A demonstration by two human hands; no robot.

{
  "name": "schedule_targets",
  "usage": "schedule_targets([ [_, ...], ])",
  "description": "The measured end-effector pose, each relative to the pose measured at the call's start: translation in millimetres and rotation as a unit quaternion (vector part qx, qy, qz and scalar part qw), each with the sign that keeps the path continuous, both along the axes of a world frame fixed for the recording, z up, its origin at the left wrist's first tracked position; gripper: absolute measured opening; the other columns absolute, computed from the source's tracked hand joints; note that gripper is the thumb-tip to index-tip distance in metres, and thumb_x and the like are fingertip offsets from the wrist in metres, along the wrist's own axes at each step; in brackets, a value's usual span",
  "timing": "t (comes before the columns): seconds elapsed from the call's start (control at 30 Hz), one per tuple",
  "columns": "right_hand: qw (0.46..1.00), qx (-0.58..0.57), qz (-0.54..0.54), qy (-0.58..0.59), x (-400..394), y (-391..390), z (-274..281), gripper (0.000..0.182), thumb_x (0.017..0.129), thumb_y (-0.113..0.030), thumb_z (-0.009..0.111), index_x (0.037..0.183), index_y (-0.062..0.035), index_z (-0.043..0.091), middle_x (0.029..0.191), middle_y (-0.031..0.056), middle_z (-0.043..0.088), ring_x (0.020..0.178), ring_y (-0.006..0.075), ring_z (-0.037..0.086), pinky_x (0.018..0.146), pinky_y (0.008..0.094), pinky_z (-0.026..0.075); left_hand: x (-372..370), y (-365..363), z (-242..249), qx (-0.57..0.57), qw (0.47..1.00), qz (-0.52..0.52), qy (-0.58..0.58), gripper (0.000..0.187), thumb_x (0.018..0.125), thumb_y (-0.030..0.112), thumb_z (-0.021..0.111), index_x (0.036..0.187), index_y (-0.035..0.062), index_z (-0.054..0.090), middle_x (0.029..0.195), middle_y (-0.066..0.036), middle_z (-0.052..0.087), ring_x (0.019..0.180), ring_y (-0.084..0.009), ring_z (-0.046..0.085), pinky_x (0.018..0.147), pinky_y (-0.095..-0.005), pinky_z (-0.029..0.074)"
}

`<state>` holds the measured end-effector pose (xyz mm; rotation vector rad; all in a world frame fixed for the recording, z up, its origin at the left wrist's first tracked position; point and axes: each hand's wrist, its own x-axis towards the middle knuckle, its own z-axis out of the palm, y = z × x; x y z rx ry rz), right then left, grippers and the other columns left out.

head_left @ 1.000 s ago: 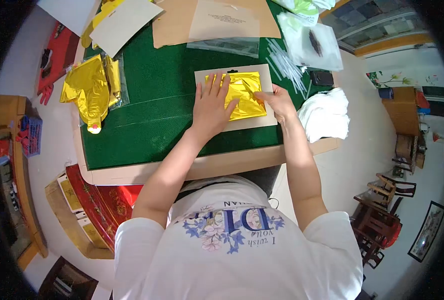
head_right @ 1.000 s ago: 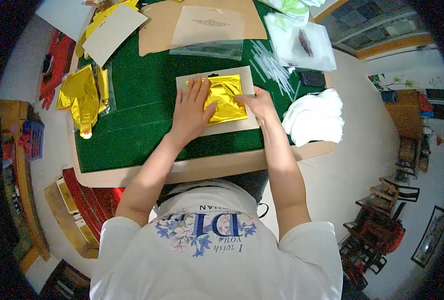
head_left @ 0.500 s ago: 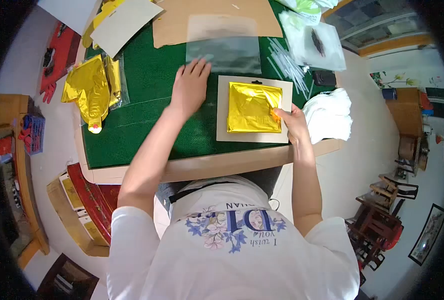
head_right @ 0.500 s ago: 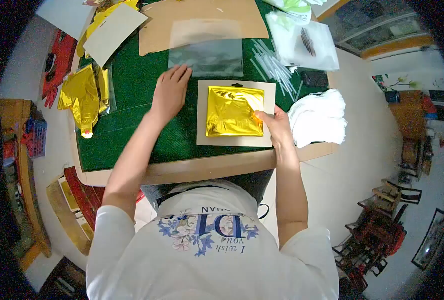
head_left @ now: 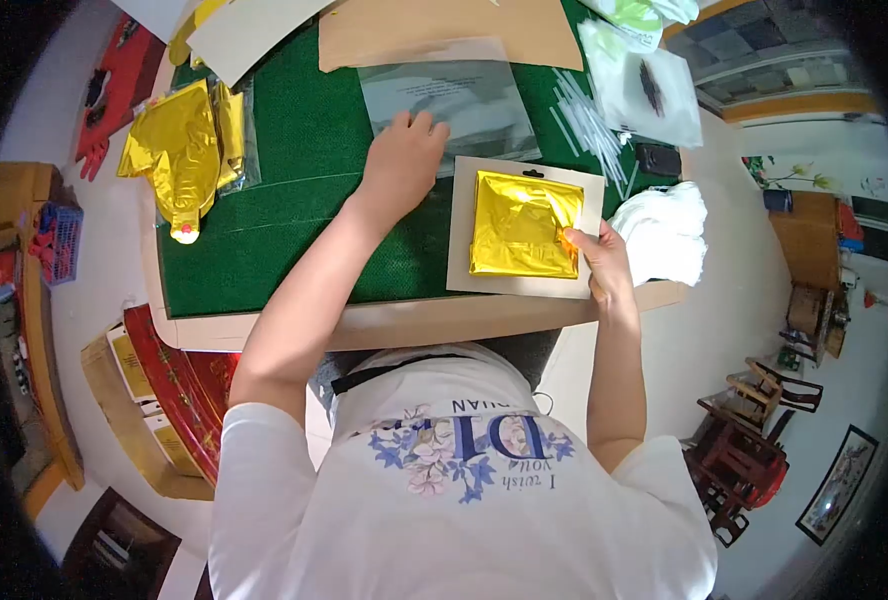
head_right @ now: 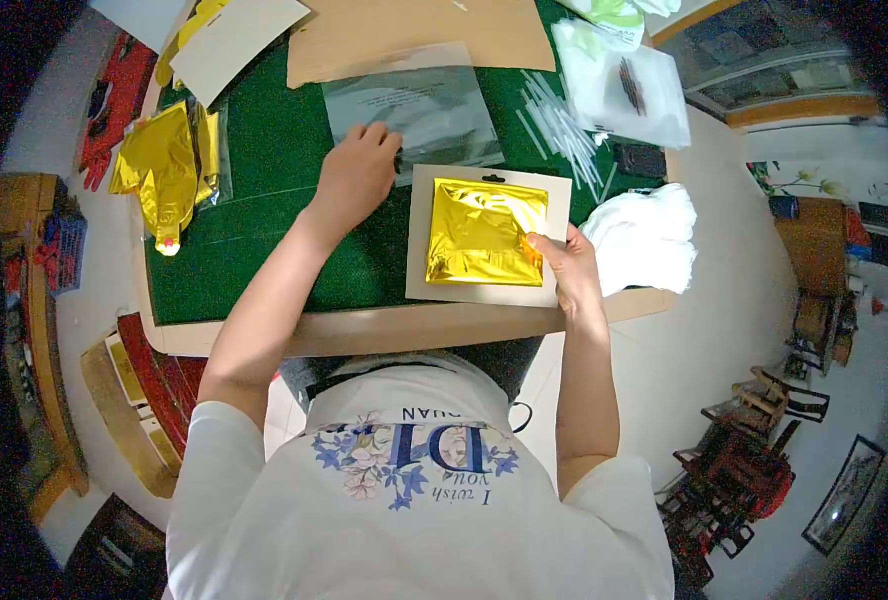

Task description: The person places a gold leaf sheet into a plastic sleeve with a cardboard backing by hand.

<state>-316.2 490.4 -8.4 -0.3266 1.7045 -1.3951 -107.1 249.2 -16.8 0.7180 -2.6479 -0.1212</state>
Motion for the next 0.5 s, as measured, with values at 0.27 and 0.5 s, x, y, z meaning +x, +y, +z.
schedule_targets([
  [0.27,0.999,-0.005,-0.022,0.050,-9,-6,22,0.031,0.084,0.002,0.069,0.114,-0.0010,0.063,0.103,0.0055,0.069,0.089,0.0113,0.065,0.082,0.0245,0.050,1,-2,2,-0.001,1.000,0.012,0.011,0.015,0.075,0.008,0.065,0.089,0.0074,0.059,0.092,-0.008,0.059,0.091,-0.0271,0.060,0.068,-0.0356,0.055],
  [0.5,0.999,0.008,0.028,0.037,16,-38,3,0.033,0.083,0.001,0.070,0.114,0.0012,0.062,0.102,0.0085,0.070,0.087,0.0125,0.066,0.080,0.0261,0.052,-1,8,10,0.072,0.997,0.022,0.016,0.011,0.079,0.012,0.063,0.088,0.0073,0.058,0.091,-0.007,0.060,0.089,-0.0254,0.061,0.068,-0.0366,0.056],
])
